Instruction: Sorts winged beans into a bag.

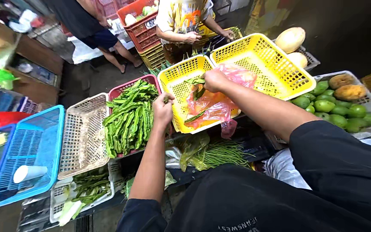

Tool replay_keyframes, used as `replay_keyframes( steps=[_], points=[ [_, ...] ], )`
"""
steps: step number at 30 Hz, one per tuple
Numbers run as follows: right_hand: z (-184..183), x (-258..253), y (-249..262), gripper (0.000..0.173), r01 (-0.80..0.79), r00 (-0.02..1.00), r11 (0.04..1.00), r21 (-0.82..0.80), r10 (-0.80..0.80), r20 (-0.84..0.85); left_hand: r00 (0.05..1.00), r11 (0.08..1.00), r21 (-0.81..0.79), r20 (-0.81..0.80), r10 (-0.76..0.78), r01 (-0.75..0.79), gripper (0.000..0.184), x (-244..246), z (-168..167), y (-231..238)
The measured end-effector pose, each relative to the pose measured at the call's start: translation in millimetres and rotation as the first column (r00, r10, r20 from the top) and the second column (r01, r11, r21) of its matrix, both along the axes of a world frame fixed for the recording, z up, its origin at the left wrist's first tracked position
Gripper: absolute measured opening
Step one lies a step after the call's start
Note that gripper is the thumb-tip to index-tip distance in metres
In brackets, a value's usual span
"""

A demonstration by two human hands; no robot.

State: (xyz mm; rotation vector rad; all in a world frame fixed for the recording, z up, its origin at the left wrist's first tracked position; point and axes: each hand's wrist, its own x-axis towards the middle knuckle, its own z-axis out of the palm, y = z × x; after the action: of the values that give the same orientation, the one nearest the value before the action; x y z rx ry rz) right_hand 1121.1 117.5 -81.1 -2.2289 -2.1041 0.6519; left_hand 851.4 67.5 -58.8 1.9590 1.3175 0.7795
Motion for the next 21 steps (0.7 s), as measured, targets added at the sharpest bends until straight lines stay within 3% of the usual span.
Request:
replay_keyframes(
  steps=[2,4,6,7,11,14,18,21],
  points=[
    [6,-4,-6,0.019,0.009,0.999,0.999,0.031,-0.010,0.031,0.939,0.967,-0.164,-0.256,-0.231,0.194,0.023,29,0,2],
    [6,-6,-11,0.018,-0.007,0.998,0.997,0.072,0.002,0.057,0.770,0.898,-0.316,-0.473,-0.429,0.306,0.026,63,-30,3],
    [10,-7,-18,0.019,-0.033,0.998,0.993,0.114,0.026,0.063,0.592,0.854,-0.405,-0.616,-0.519,0.327,0.032,87,-64,0],
    [13,-7,-22,0.018,-0.039,0.998,0.991,0.130,0.031,0.060,0.540,0.849,-0.425,-0.655,-0.529,0.315,0.035,93,-76,-2],
    [25,7,-30,0.015,-0.022,1.000,0.986,0.163,0.019,0.022,0.501,0.824,-0.474,-0.655,-0.565,0.310,0.036,94,-97,6],
    [14,21,-27,0.017,0.009,0.998,0.989,0.146,0.000,-0.057,0.544,0.784,-0.533,-0.575,-0.611,0.318,0.042,86,-93,12],
    [-7,25,-26,0.027,0.036,0.987,0.999,-0.005,-0.036,-0.159,0.785,0.805,-0.530,-0.365,-0.500,0.266,0.048,72,-64,17],
    [-26,15,-37,0.049,0.076,0.988,0.988,-0.135,-0.093,-0.125,0.890,0.861,-0.472,-0.288,-0.353,0.189,0.050,58,-46,21]
  ],
)
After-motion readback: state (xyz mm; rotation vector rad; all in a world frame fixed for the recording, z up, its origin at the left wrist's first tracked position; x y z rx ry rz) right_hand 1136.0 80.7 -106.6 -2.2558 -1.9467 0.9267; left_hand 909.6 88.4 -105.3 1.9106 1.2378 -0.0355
